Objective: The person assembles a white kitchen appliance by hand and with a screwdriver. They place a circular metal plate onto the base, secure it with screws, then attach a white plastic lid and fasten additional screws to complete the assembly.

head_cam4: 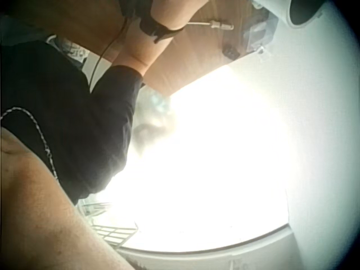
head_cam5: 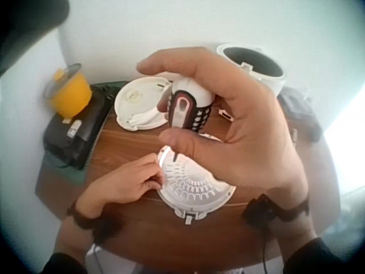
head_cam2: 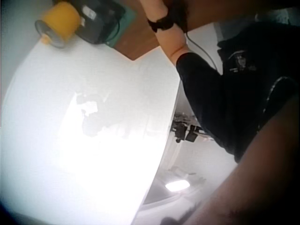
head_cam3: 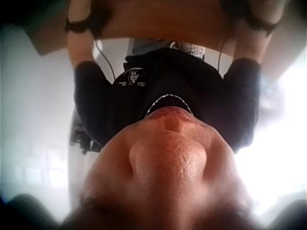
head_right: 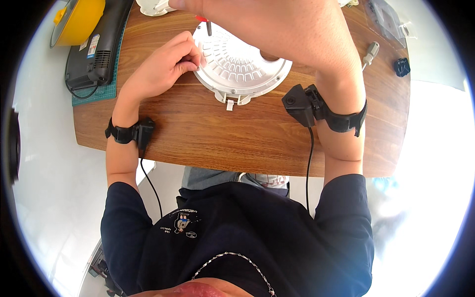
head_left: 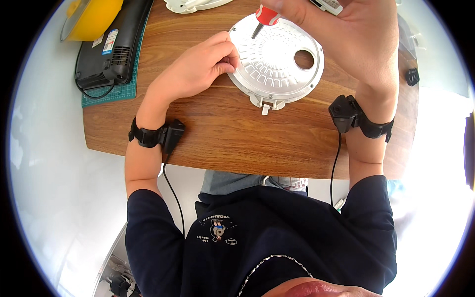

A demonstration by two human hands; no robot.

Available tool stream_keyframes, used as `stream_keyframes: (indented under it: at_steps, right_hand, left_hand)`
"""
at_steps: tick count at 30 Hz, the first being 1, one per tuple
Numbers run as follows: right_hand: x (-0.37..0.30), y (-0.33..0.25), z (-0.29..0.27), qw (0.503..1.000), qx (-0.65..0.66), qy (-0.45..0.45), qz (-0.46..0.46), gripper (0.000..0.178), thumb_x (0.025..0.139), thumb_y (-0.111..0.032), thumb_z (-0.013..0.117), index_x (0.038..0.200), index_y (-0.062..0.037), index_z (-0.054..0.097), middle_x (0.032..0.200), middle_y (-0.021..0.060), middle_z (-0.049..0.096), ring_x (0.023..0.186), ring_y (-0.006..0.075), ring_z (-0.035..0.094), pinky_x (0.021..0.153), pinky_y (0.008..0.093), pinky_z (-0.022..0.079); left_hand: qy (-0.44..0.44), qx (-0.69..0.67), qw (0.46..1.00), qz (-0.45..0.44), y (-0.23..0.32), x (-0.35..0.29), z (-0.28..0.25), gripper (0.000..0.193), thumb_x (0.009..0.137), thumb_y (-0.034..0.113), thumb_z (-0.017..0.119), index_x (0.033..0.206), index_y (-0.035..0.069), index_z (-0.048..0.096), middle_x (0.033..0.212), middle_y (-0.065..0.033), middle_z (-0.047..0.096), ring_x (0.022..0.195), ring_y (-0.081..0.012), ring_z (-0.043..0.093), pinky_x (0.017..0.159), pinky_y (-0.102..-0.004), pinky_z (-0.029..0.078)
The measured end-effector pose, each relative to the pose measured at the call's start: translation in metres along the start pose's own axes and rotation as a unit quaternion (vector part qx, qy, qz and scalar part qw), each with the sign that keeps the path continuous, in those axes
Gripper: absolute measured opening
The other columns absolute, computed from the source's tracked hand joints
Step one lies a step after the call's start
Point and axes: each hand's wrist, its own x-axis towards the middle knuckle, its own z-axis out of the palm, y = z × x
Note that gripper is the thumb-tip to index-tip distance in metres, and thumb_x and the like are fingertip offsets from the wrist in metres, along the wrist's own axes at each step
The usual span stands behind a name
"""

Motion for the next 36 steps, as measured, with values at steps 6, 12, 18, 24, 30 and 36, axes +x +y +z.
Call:
stream_keyframes:
  at_steps: [6,12,18,24,30,36]
  right_hand:
    - [0.001,-0.005,0.004,0.994,0.084,0.035,0.066,0.059,0.081,0.013,0.072,0.137,-0.0029,0.06,0.125,0.0035,0.065,0.097,0.0075,0.062,0.084,0.0224,0.053]
    - [0.002,-0.01,0.006,0.995,-0.078,-0.059,-0.026,0.06,0.08,0.005,0.075,0.137,-0.0057,0.057,0.111,0.0157,0.069,0.09,0.0315,0.069,0.077,0.0355,0.057]
    - [-0.007,-0.004,0.028,0.996,-0.088,-0.011,0.02,0.043,0.084,-0.006,0.071,0.125,-0.0195,0.069,0.084,0.0102,0.067,0.074,0.0317,0.067,0.065,0.0416,0.054]
    - [-0.005,-0.005,0.022,0.996,-0.085,-0.008,0.031,0.045,0.084,-0.006,0.071,0.127,-0.0192,0.067,0.085,0.0097,0.066,0.075,0.0335,0.067,0.064,0.0432,0.055]
    - [-0.006,-0.01,0.022,0.997,-0.077,0.005,0.031,0.048,0.084,-0.004,0.071,0.13,-0.0182,0.065,0.087,0.0097,0.065,0.075,0.0327,0.067,0.065,0.0428,0.056]
    - [-0.001,-0.009,0.021,0.994,-0.076,0.075,-0.009,0.053,0.077,-0.001,0.075,0.128,-0.015,0.067,0.091,0.009,0.068,0.078,0.0297,0.068,0.068,0.0394,0.057]
  left_hand:
    - [-0.018,0.036,0.999,-0.03,0.014,0.0,0.0,0.01,0.095,-0.006,0.06,0.096,0.0,0.051,0.099,-0.0096,0.05,0.09,-0.0263,0.058,0.082,-0.0364,0.049]
    - [0.008,0.095,0.995,-0.009,0.021,-0.002,0.001,0.012,0.098,0.004,0.062,0.098,0.003,0.051,0.106,-0.0125,0.053,0.09,-0.0358,0.057,0.077,-0.0431,0.048]
    - [0.006,0.099,0.994,-0.036,0.024,0.001,0.004,0.014,0.099,0.003,0.061,0.106,-0.001,0.05,0.111,-0.0183,0.055,0.095,-0.0392,0.058,0.083,-0.0461,0.049]
    - [0.025,0.079,0.996,-0.028,0.025,0.0,0.004,0.016,0.101,0.001,0.056,0.115,-0.003,0.049,0.115,-0.0185,0.055,0.096,-0.0377,0.057,0.087,-0.0443,0.05]
    - [0.098,0.045,0.993,-0.039,0.03,0.004,0.001,0.014,0.103,0.001,0.051,0.116,-0.003,0.051,0.111,-0.0175,0.062,0.092,-0.0325,0.061,0.084,-0.0396,0.051]
    - [0.185,-0.089,0.977,-0.051,0.002,0.001,0.005,0.004,0.101,-0.001,0.058,0.105,-0.001,0.058,0.084,-0.0065,0.066,0.072,-0.013,0.062,0.066,-0.0276,0.05]
